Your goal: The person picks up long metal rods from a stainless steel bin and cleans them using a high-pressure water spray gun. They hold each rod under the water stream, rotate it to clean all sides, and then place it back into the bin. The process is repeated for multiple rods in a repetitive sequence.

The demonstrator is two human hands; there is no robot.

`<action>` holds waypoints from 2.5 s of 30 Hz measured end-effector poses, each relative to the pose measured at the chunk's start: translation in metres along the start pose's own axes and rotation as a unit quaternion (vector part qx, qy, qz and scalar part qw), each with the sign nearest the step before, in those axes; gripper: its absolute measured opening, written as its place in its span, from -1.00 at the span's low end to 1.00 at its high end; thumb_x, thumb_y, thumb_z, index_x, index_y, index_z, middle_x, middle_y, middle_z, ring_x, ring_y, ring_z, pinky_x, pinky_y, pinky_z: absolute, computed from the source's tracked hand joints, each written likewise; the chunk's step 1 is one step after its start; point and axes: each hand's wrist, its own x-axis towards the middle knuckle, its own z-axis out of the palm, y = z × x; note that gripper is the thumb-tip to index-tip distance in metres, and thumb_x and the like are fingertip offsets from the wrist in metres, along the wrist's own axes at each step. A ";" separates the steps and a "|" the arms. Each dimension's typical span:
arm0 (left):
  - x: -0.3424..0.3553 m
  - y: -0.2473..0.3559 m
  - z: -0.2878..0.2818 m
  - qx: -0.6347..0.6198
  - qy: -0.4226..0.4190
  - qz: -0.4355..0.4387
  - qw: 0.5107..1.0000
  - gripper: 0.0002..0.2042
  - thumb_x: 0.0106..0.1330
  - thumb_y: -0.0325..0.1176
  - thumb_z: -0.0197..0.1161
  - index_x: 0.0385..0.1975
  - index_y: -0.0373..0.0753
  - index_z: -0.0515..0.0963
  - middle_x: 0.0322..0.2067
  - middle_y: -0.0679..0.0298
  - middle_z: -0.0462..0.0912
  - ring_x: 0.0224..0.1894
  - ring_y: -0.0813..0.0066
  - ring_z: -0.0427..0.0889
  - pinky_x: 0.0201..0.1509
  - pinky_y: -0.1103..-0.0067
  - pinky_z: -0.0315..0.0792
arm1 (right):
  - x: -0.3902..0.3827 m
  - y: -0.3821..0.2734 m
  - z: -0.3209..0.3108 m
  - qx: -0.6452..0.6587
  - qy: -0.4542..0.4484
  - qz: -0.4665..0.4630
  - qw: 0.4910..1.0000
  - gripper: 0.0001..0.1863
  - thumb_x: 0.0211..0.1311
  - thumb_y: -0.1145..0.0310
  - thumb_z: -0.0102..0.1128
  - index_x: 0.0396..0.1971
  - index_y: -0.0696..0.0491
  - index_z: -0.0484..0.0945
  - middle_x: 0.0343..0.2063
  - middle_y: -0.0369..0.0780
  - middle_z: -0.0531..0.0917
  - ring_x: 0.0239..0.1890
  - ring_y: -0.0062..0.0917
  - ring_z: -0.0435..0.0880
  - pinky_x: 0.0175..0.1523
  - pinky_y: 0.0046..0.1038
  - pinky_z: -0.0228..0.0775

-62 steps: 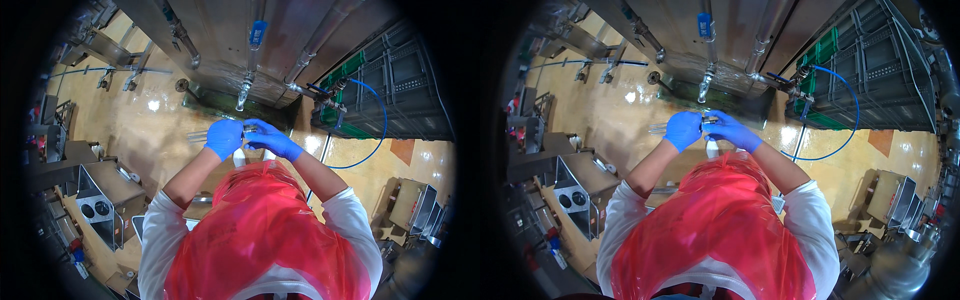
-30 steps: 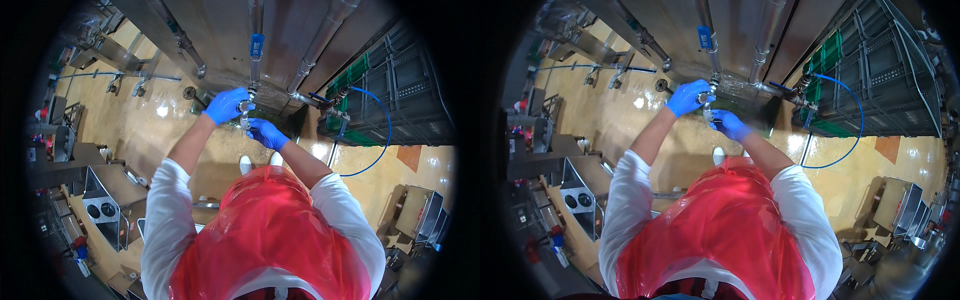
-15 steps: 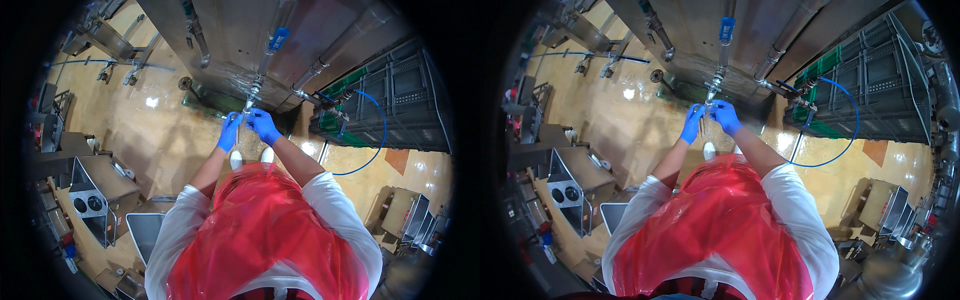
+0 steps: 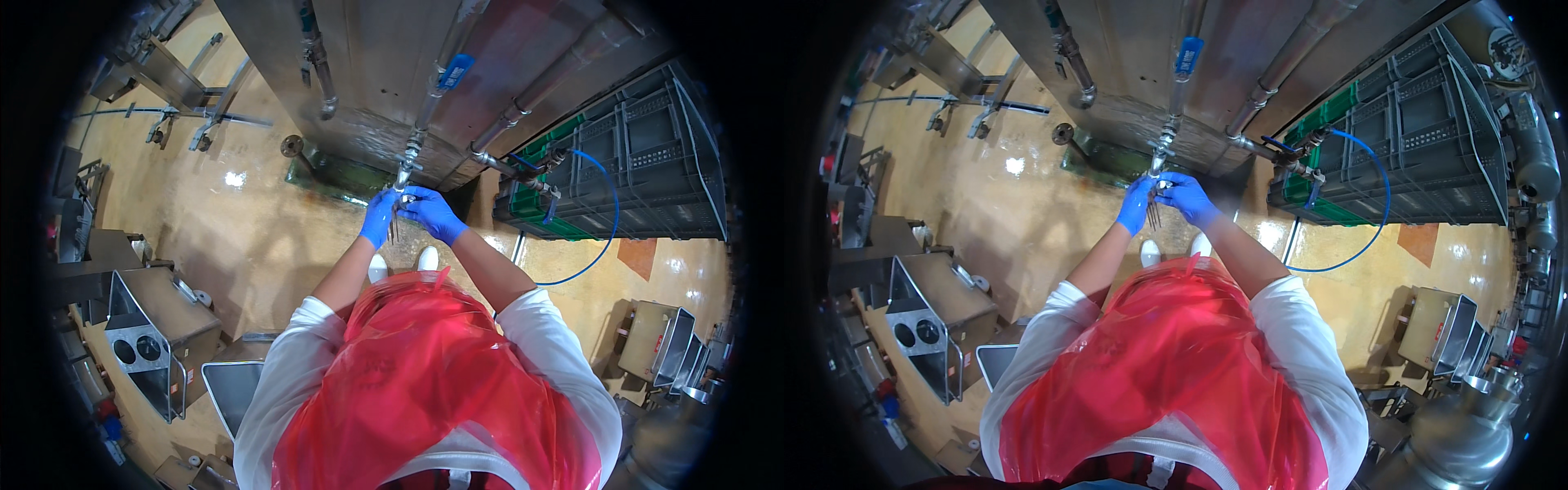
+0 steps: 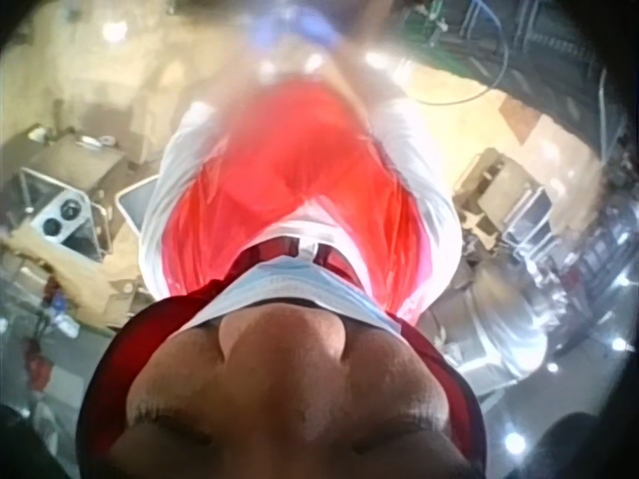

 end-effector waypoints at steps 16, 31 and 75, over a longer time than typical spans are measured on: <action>-0.022 0.041 -0.028 0.129 -0.046 0.059 0.989 -0.83 0.35 -0.38 0.29 -0.11 -0.18 0.57 -0.39 0.44 0.54 -0.37 0.68 0.49 -0.24 0.63 0.41 | 0.019 -0.005 0.015 -0.112 -0.009 0.051 0.992 -0.79 0.35 0.50 0.19 -0.05 0.10 0.65 -0.26 -0.27 0.70 -0.30 -0.61 0.64 -0.18 -0.57 0.52; 0.001 0.023 -0.007 0.239 -0.094 0.091 0.962 -0.85 0.24 -0.48 0.40 -0.23 -0.24 0.60 -0.34 0.41 0.63 -0.29 0.65 0.57 -0.17 0.60 0.50 | -0.016 -0.005 -0.014 -0.039 -0.042 0.009 0.998 -0.57 0.26 0.68 0.11 0.15 0.19 0.51 0.02 -0.17 0.64 0.01 -0.42 0.68 0.17 -0.40 0.56; -0.085 0.001 0.206 -0.086 -0.186 -0.182 0.962 -0.56 0.50 -0.31 0.12 0.33 -0.29 0.37 0.21 0.08 0.52 0.26 0.15 0.52 0.35 0.31 0.44 | -0.194 -0.093 -0.124 -0.348 0.154 -0.478 0.791 -0.74 0.10 0.44 0.41 -0.17 0.09 0.67 -0.16 -0.14 0.68 -0.13 -0.35 0.69 0.01 -0.38 0.57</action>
